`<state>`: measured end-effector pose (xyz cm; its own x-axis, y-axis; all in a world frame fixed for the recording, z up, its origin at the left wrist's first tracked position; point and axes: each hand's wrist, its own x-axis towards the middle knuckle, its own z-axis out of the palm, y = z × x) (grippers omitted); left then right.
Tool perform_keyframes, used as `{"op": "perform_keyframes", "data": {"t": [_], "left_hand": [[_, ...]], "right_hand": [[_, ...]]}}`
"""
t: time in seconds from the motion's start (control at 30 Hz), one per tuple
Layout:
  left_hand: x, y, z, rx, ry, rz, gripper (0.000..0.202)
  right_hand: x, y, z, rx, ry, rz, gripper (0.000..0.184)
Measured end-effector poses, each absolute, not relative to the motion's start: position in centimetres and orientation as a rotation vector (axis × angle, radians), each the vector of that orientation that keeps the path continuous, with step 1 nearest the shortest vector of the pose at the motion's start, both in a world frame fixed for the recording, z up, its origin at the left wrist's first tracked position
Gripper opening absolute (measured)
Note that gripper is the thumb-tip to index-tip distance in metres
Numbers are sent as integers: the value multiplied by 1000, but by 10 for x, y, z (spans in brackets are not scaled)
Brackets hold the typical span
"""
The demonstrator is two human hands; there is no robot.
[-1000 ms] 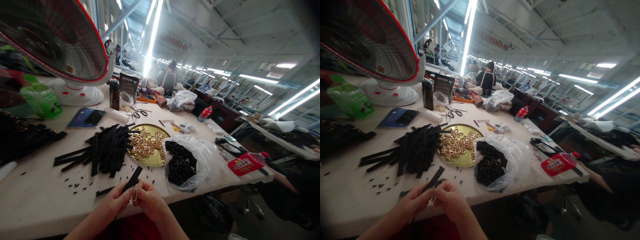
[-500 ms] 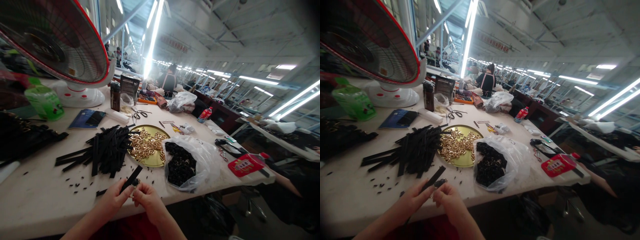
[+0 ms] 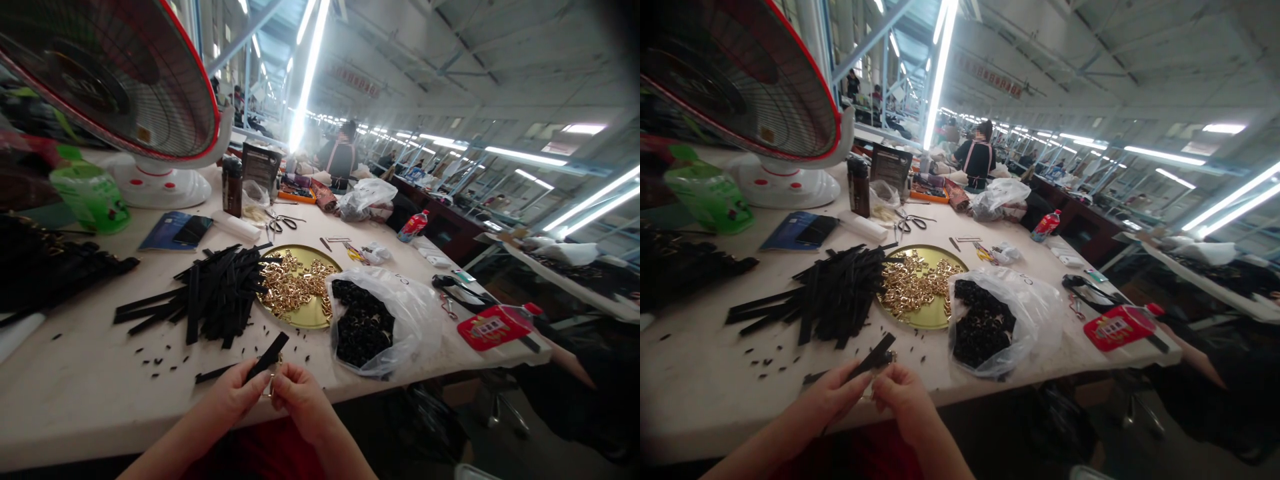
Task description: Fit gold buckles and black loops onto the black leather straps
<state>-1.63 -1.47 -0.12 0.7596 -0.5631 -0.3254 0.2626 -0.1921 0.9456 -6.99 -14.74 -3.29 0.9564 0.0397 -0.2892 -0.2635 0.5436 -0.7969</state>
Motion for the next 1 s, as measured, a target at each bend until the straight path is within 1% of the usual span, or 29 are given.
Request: {"op": "perform_keyframes", "data": {"t": [0.1, 0.2, 0.27, 0.43, 0.53, 0.7, 0.83, 1.0], "left_hand": [[-19, -16, -2, 1539, -189, -829, 44], [-24, -16, -1, 1405, -101, -943, 42], [-26, -16, 0, 1336, -75, -957, 40], [-25, -15, 3, 1350, -90, -951, 37], [-22, -15, 3, 1442, -94, -949, 40], [-19, -16, 3, 1607, -208, -790, 37], [-22, -14, 4, 1477, -140, -966, 37], [-24, -13, -1, 1279, -140, -1046, 32]], "right_hand": [[-72, -147, -32, -957, 254, 174, 31], [-74, -142, -30, -826, 224, 240, 30], [-75, -139, -28, -769, 198, 262, 30], [-77, -139, -29, -770, 210, 260, 31], [-78, -142, -34, -824, 259, 257, 33], [-79, -144, -38, -896, 297, 201, 32], [-80, -142, -33, -769, 277, 270, 29], [-82, -136, -25, -639, 197, 321, 26]]}}
